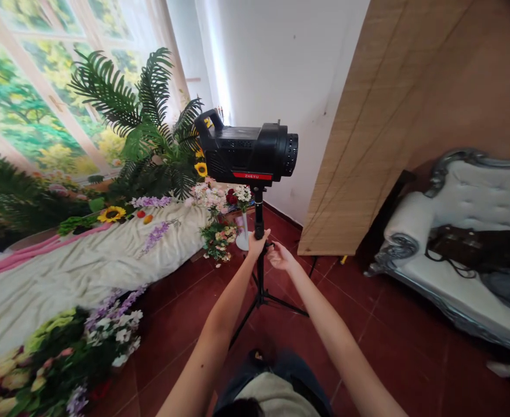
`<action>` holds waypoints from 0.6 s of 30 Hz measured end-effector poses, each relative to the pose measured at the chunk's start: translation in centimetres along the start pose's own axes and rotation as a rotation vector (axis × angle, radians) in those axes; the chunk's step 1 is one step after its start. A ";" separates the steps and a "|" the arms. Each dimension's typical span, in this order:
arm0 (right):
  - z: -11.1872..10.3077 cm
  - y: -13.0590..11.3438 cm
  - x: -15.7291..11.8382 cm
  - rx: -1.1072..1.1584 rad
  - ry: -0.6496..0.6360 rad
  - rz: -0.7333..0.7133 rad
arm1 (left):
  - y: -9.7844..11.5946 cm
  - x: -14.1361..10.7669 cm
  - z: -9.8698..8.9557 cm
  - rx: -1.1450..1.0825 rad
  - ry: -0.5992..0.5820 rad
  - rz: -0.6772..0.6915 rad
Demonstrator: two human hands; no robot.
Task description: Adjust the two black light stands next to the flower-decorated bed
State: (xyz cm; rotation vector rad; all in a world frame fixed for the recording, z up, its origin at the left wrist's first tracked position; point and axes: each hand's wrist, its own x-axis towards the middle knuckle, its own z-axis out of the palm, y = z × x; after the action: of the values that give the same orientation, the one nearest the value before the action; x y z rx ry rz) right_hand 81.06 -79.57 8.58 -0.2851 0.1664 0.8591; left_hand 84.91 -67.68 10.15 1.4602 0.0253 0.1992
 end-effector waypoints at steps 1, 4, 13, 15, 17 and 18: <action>0.0 -0.2 -0.1 0.028 -0.006 0.005 | -0.1 0.1 0.2 0.012 -0.004 0.013; 0.3 -1.0 -0.4 0.052 -0.011 0.027 | -0.6 0.3 0.8 0.066 0.022 0.050; 1.3 -3.6 -1.0 -0.960 0.157 -0.013 | -1.7 0.9 1.9 0.152 0.275 -0.003; 0.9 -3.6 -1.5 -1.431 0.261 -0.236 | -1.9 0.9 1.8 0.157 0.244 0.001; 0.4 -3.4 -2.0 -1.834 0.394 -0.493 | -2.0 0.8 1.7 0.133 0.201 -0.010; 0.0 -3.3 -2.2 -1.962 0.465 -0.591 | -2.1 0.7 1.7 0.116 0.189 -0.020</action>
State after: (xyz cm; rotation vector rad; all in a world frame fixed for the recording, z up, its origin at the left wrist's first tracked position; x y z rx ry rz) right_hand 82.19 -83.19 9.78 -2.2403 -0.3952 0.0655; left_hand 86.05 -69.42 8.34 1.5516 0.2076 0.3232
